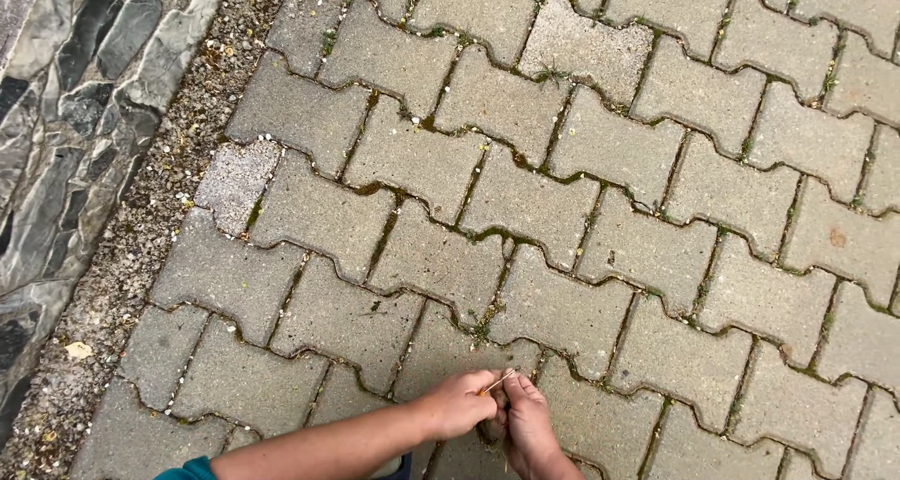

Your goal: The person pulls weeds and grass from the gaps between paving stones on a driveway, using a small hand tool to scrape and loosen growth in the joints, and collects the pulled weeds in one hand while moving along the pavement.

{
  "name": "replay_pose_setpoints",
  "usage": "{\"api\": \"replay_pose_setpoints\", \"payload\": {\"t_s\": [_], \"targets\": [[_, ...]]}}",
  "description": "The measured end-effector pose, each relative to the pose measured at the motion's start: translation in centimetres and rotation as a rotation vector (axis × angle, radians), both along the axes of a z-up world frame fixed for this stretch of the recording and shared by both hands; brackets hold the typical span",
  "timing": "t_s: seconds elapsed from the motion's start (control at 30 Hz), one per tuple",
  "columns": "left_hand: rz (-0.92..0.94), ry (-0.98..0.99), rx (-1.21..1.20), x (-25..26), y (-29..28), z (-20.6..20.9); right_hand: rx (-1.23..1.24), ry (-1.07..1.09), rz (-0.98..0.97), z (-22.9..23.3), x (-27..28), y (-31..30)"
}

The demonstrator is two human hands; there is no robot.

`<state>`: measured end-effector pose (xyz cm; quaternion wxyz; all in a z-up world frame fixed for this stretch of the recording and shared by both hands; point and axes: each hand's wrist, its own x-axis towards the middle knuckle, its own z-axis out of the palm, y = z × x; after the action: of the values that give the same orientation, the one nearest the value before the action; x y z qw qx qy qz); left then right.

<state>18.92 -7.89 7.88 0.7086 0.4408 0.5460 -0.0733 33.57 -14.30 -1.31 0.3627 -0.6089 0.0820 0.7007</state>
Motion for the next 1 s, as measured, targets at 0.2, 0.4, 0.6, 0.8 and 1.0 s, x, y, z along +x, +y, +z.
{"api": "replay_pose_setpoints", "payload": {"t_s": [0.2, 0.4, 0.6, 0.8, 1.0], "targets": [[0.081, 0.271, -0.033, -2.6, 0.2, -0.3, -0.059, -0.098, 0.062, 0.7, 3.7, 0.5], [0.163, 0.319, -0.112, -1.9, 1.1, -1.3, 0.040, -0.216, 0.131, -2.8, 6.1, -0.2], [0.521, 0.329, -0.349, -0.2, 1.6, -1.9, 0.071, -0.186, 0.180, -0.6, 6.0, 0.4], [0.780, 0.292, -0.369, 2.5, 2.4, -2.8, 0.033, -0.185, 0.244, 0.9, 4.1, 1.8], [0.828, 0.210, -0.251, 2.0, -0.1, -3.7, 0.068, -0.290, 0.376, 1.3, 1.9, 2.0]]}}
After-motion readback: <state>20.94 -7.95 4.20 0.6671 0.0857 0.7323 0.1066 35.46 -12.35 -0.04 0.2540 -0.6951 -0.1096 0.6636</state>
